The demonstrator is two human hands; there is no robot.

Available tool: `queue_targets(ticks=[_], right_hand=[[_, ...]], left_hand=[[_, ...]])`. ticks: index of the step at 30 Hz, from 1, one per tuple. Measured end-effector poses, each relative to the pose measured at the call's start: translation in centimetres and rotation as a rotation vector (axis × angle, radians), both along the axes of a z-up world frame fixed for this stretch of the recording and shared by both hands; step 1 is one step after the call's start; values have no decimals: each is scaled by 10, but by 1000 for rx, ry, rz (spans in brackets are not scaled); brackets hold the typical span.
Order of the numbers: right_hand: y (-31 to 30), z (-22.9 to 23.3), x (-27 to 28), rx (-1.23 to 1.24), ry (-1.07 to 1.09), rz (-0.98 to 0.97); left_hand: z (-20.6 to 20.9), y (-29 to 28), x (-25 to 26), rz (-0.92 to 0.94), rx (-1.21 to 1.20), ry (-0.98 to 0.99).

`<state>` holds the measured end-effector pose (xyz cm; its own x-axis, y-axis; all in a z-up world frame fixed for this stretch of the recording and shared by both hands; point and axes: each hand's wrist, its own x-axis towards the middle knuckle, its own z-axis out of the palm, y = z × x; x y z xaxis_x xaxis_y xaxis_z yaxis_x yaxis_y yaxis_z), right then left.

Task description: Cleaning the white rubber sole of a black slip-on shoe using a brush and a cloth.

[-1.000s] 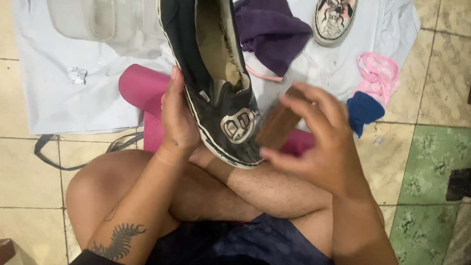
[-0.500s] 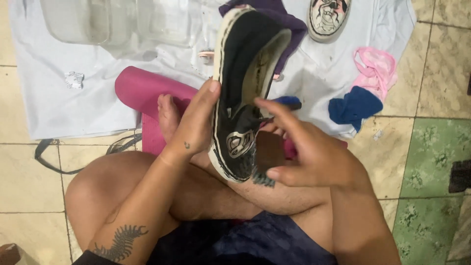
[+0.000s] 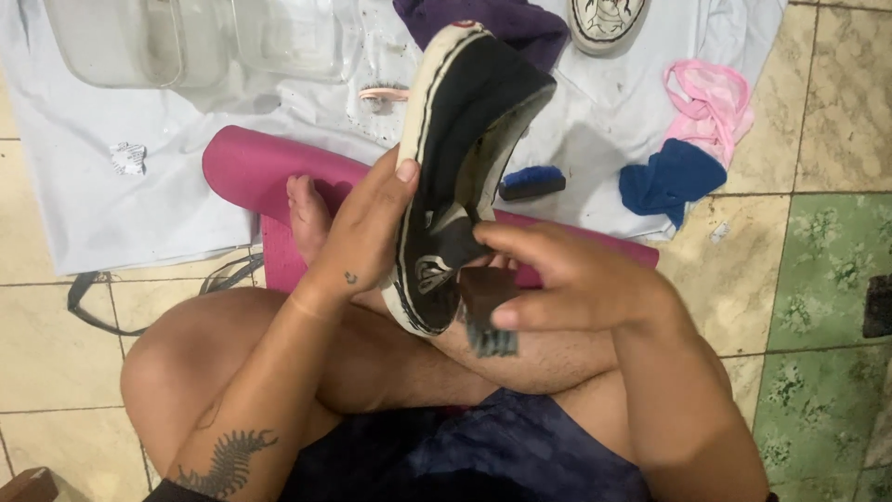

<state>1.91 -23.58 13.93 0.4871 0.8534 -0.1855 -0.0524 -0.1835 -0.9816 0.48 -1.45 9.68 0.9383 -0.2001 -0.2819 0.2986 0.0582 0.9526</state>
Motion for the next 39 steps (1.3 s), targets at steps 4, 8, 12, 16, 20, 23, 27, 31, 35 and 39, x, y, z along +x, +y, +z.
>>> queue_targets(ticks=[4, 8, 12, 16, 20, 23, 27, 31, 35, 39], right_hand=[[-11, 3, 0, 126, 194, -26], [-7, 3, -7, 387, 499, -148], [-4, -3, -14, 586, 848, -257], [-3, -5, -14, 585, 866, -287], [-3, -2, -12, 677, 945, -272], [0, 1, -13, 691, 945, -332], [3, 1, -14, 644, 900, -491], [-2, -9, -14, 703, 883, -349], [-8, -20, -21, 617, 743, -428], [-4, -11, -13, 617, 546, -490]], left_hand=[[4, 1, 5, 173, 23, 153], [-34, 10, -2, 385, 404, 364], [-5, 0, 7, 509, 677, 637], [15, 0, 14, 449, 662, 706], [13, -9, 14, 485, -5, 675], [10, -16, 15, 518, -679, 650], [0, -16, 15, 436, -732, 589], [-32, -16, 8, 389, -868, 479], [-31, -16, 5, 326, -852, 414], [-24, -13, 4, 302, -605, 319]])
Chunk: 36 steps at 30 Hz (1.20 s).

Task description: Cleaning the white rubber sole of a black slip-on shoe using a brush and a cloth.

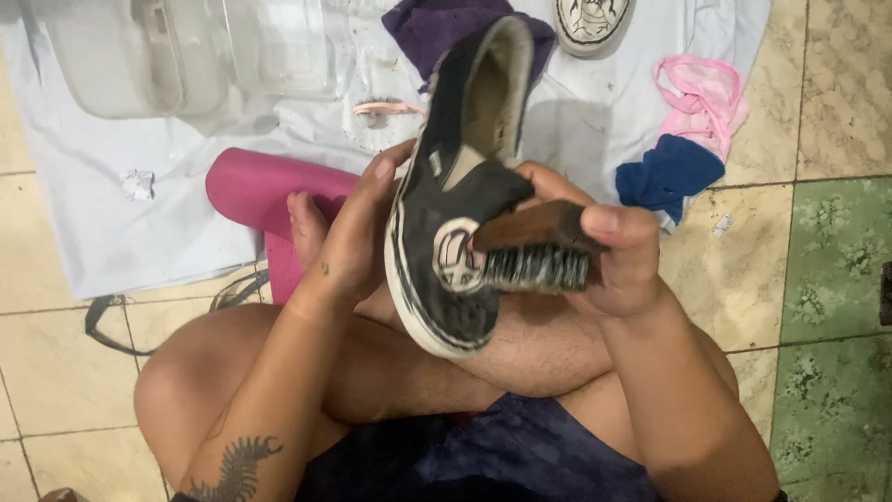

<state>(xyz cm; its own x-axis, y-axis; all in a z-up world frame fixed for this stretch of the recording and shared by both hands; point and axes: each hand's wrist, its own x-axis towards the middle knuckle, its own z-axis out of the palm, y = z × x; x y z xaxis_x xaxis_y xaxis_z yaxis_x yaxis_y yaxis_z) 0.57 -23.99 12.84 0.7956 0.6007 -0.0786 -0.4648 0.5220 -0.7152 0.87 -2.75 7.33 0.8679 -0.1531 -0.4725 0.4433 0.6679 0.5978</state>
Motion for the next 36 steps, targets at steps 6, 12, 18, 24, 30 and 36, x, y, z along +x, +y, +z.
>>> queue_targets(ticks=[6, 12, 18, 24, 30, 36], right_hand=[[-5, -3, 8, -80, 86, -368], [-4, 3, 7, 19, 98, -367], [-15, 11, 3, 305, 247, -93], [-17, -12, 18, 387, 283, 235], [-12, -4, 16, 380, 317, 176], [-11, 7, 9, 488, 229, 158]], left_hand=[[0, 17, -11, -225, 363, -733], [8, 19, -9, -270, 1099, -886], [27, 43, -1, -222, 983, -944], [23, 54, -9, -281, 985, -1024], [21, 55, -6, -270, 1105, -955], [22, 52, 1, -212, 1028, -912]])
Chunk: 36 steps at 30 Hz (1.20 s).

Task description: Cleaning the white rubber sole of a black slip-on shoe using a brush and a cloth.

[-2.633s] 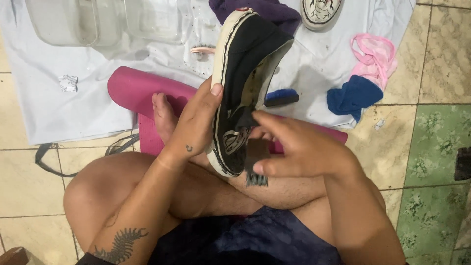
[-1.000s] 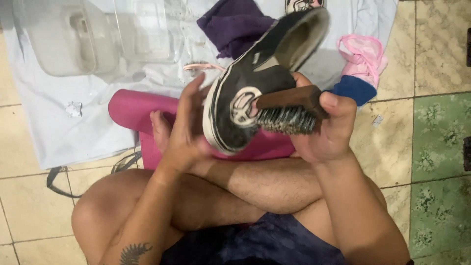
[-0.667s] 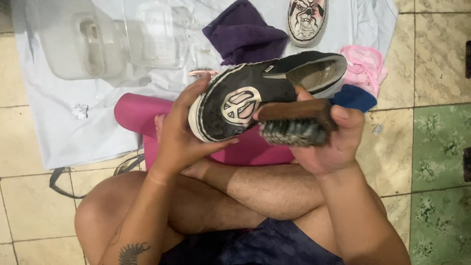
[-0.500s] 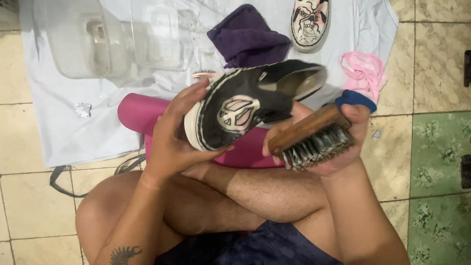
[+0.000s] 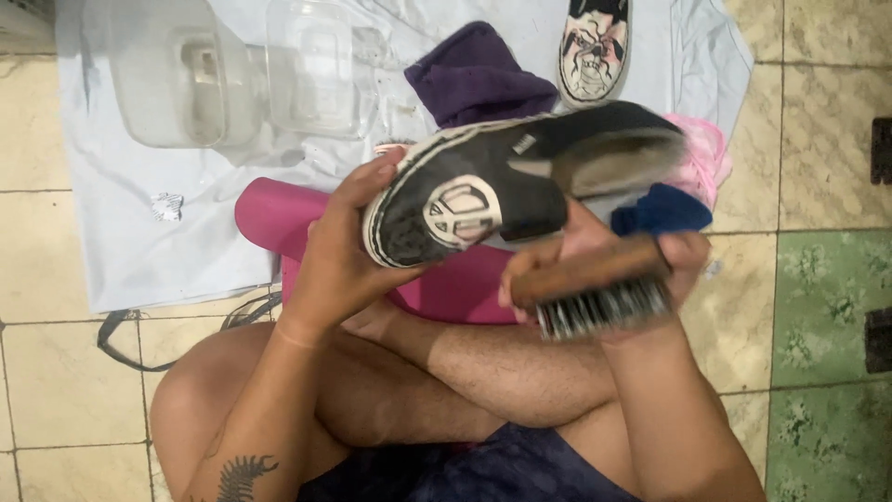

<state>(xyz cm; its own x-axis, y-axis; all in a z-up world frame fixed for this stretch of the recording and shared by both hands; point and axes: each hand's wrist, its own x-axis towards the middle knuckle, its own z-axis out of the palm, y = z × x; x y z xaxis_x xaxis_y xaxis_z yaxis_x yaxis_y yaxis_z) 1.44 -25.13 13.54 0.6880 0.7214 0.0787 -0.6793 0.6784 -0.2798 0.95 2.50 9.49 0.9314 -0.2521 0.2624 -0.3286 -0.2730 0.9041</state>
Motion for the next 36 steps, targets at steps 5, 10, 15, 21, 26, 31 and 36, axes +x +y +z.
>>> queue_targets(ticks=[5, 10, 15, 21, 26, 31, 36], right_hand=[[-20, 18, -18, -69, -182, 123], [-29, 25, -8, -165, -359, 91], [-47, 14, 5, -60, 3, 99], [-28, 14, -1, -257, -75, -134], [-21, 15, -4, -322, -97, -320], [-16, 15, -1, -452, -287, -641], [-1, 9, -8, -1345, -1084, -635]], left_hand=[[-24, -2, -1, -55, -32, -52], [-36, -13, -8, -67, -56, -126], [-39, -15, -10, 138, 100, -232], [-33, -15, -8, 161, 140, -237], [-35, -18, -13, 148, 162, -153], [-38, -22, -19, 202, 423, -205], [-27, -30, -16, -45, 11, -127]])
